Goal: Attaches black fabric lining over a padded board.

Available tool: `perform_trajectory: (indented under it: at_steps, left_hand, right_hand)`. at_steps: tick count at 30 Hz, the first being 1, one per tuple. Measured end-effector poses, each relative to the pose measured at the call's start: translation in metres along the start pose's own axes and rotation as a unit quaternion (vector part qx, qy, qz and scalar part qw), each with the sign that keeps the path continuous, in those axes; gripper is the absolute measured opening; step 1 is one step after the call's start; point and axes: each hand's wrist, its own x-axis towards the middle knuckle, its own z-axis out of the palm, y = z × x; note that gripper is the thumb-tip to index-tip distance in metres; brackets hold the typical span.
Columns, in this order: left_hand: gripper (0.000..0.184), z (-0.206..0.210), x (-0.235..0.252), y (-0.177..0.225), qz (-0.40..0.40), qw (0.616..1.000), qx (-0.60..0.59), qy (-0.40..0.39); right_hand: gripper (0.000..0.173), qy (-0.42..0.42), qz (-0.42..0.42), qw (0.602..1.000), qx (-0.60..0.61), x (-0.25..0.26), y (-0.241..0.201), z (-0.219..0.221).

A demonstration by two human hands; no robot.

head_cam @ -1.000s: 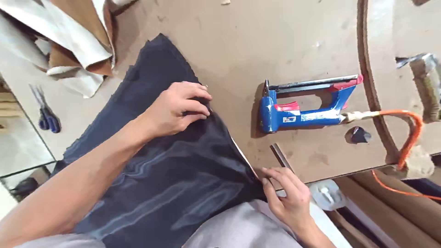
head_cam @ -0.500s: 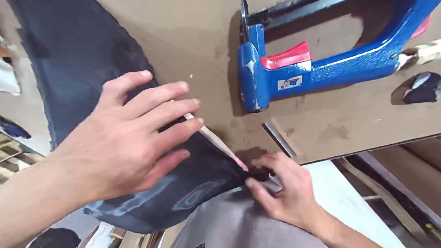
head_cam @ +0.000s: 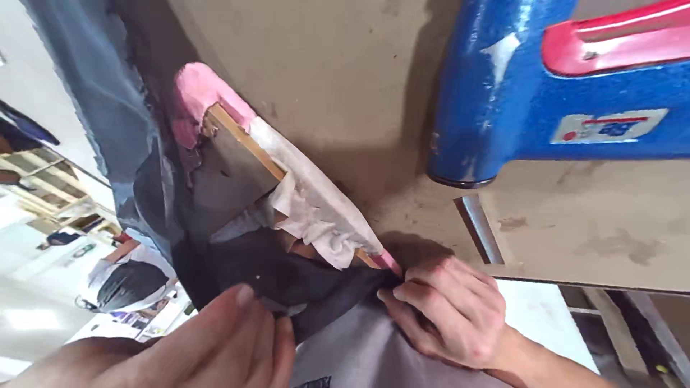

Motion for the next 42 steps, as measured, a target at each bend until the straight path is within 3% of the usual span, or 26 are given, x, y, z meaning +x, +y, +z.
perform_trajectory:
  at_steps: [3, 6, 9, 14, 20, 25, 28, 33, 36, 39, 42]
  left_hand:
    - [0.015, -0.002, -0.005, -0.006, -0.003, 1.0, 0.01, -0.009]
    - [0.025, -0.022, -0.01, -0.024, 0.0, 0.995, -0.004, -0.096]
    - [0.024, -0.053, 0.001, -0.059, -0.061, 0.984, -0.048, -0.161]
    - [0.035, -0.084, -0.007, -0.122, -0.104, 0.986, -0.01, -0.13]
    - [0.047, -0.12, -0.01, -0.157, -0.131, 0.983, -0.077, -0.099]
    - [0.024, -0.136, 0.001, -0.179, -0.077, 0.976, -0.183, -0.087]
    - [0.019, -0.141, 0.012, -0.194, -0.048, 0.966, -0.244, -0.067]
    - [0.015, -0.146, 0.032, -0.188, -0.122, 0.965, -0.226, -0.059]
    - [0.015, -0.145, 0.04, -0.189, -0.149, 0.96, -0.231, -0.058]
    - [0.008, -0.139, 0.046, -0.189, -0.156, 0.958, -0.237, -0.046]
    - [0.014, -0.13, 0.047, -0.196, -0.146, 0.971, -0.186, -0.022]
  right_hand:
    - [0.016, -0.005, -0.002, 1.0, -0.001, 0.008, 0.0, -0.001]
    - [0.021, 0.004, -0.009, 1.0, -0.012, 0.022, -0.008, 0.0]
    - [0.033, 0.002, -0.025, 0.999, -0.032, 0.05, -0.02, 0.009]
    - [0.037, 0.015, -0.039, 0.998, -0.057, 0.104, -0.044, 0.03]
    - [0.033, 0.048, -0.037, 0.997, -0.036, 0.133, -0.059, 0.042]
    - [0.031, 0.066, -0.046, 0.995, -0.054, 0.149, -0.066, 0.037]
    - [0.033, 0.074, -0.058, 0.994, -0.06, 0.165, -0.074, 0.034]
    - [0.039, 0.079, -0.071, 0.991, -0.087, 0.2, -0.093, 0.036]
    - [0.035, 0.043, -0.019, 0.996, -0.081, 0.223, -0.104, 0.033]
    - [0.022, -0.05, 0.079, 0.994, -0.052, 0.25, -0.114, 0.019]
    - [0.019, -0.135, 0.123, 0.983, 0.023, 0.274, -0.113, 0.008]
